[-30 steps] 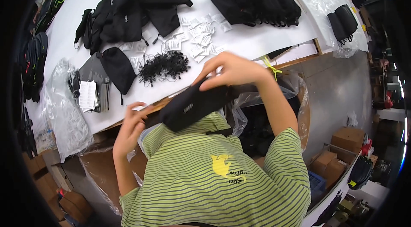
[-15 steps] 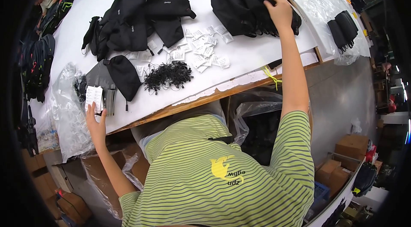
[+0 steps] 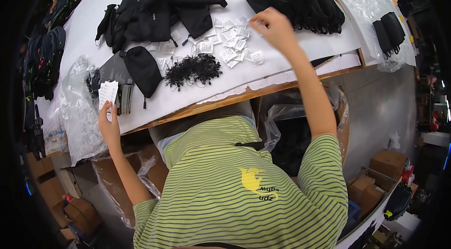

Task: Attaching clips, labels, and tags to small black storage pouches or bags.

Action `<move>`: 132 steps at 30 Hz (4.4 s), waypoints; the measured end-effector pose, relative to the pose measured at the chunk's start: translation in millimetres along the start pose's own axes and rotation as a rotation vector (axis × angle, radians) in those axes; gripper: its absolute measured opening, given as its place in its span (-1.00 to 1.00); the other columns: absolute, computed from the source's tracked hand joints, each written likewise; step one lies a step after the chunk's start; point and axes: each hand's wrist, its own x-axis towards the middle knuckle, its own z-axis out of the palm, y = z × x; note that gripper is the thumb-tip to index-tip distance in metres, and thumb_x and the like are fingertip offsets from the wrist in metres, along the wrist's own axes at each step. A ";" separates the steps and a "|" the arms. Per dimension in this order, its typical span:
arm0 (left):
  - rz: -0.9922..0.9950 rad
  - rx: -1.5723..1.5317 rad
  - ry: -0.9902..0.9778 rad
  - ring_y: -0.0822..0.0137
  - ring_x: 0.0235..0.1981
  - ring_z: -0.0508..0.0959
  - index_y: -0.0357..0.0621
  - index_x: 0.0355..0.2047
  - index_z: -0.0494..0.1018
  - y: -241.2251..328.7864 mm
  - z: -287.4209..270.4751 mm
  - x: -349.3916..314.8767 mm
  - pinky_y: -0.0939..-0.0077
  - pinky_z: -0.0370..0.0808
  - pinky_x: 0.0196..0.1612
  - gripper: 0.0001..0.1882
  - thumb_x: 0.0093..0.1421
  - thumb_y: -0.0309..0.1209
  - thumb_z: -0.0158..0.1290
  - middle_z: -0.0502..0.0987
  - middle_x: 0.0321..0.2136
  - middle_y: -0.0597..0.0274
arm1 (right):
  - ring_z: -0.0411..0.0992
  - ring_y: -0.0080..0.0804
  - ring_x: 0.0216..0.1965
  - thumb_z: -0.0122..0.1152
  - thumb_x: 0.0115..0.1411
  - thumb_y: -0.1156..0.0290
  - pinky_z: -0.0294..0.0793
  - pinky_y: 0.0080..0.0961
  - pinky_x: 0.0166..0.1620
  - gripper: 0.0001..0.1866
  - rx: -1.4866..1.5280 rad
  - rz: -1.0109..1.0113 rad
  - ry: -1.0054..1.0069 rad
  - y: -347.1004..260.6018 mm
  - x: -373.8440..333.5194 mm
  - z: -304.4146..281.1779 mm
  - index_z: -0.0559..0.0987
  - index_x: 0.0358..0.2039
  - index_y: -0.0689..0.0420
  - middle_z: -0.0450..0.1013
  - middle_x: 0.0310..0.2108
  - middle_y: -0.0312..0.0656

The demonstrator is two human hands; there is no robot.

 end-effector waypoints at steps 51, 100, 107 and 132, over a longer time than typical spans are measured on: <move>-0.276 -0.927 -0.949 0.55 -0.29 0.47 -0.29 -0.11 0.46 65.5 16.2 -112.7 0.61 0.42 -0.17 -0.72 0.18 -0.43 0.11 0.55 -0.29 0.31 | 0.41 -0.64 -0.59 0.19 0.06 0.52 0.24 -0.77 -0.60 -0.68 0.978 0.112 -0.446 -148.0 42.9 75.8 0.36 -0.16 0.21 0.52 -0.48 -0.20; 0.114 -0.646 -0.118 0.21 -0.25 0.51 -0.28 -0.20 0.37 135.8 55.7 -24.8 0.38 0.40 -0.11 -0.78 0.14 -0.49 0.08 0.49 -0.32 0.06 | 0.08 -0.83 -0.73 0.12 0.21 0.34 -0.05 -0.81 -0.66 -0.83 1.296 0.497 -0.676 -152.6 -74.2 100.1 0.50 -0.48 0.13 0.23 -0.72 -0.51; 0.301 -0.094 0.114 0.07 -0.20 0.48 -0.25 -0.26 0.46 77.3 87.7 9.8 0.27 0.34 0.00 -0.77 0.06 -0.47 0.14 0.53 -0.31 0.10 | 0.11 -0.82 -0.75 0.11 0.20 0.35 -0.06 -0.82 -0.71 -0.83 1.285 0.623 -0.563 -130.8 -81.4 79.4 0.51 -0.44 0.17 0.24 -0.73 -0.49; 0.519 -0.457 -0.398 0.23 -0.37 0.28 0.06 -0.27 0.54 163.9 85.4 -44.9 0.42 0.28 -0.25 -0.68 -0.07 -0.59 0.15 0.25 -0.51 0.28 | 0.25 -0.78 -0.74 0.18 0.17 0.43 0.05 -0.82 -0.73 -0.84 0.982 0.666 -0.556 -106.6 -107.7 32.7 0.59 -0.33 0.26 0.42 -0.65 -0.38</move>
